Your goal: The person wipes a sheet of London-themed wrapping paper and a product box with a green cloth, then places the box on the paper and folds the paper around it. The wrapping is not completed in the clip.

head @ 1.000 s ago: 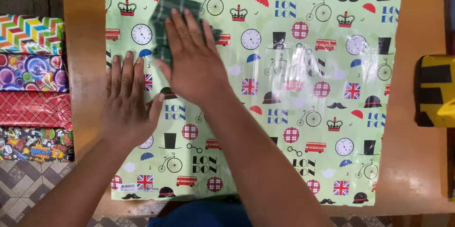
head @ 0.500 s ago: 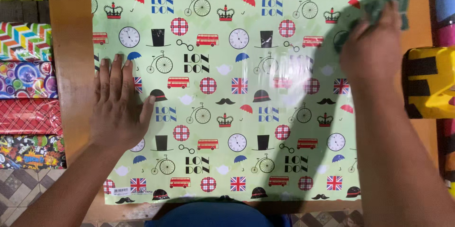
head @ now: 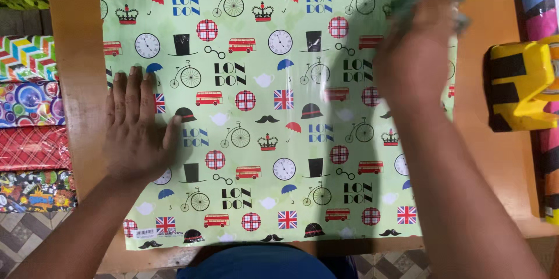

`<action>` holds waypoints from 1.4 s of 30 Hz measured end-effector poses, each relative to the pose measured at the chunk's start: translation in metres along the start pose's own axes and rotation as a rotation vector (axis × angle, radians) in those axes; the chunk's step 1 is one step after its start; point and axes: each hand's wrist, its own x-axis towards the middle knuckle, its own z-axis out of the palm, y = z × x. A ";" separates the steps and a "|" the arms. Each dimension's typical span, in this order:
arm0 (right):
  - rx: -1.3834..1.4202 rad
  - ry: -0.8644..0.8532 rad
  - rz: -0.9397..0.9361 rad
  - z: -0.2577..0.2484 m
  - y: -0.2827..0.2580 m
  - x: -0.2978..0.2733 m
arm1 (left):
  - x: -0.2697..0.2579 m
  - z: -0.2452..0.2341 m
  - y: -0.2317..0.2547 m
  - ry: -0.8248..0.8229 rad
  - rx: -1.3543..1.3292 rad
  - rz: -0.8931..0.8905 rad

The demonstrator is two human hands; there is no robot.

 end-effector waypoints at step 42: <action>0.089 -0.332 -0.418 0.027 -0.110 -0.151 | -0.087 -0.017 -0.034 -0.019 0.004 0.049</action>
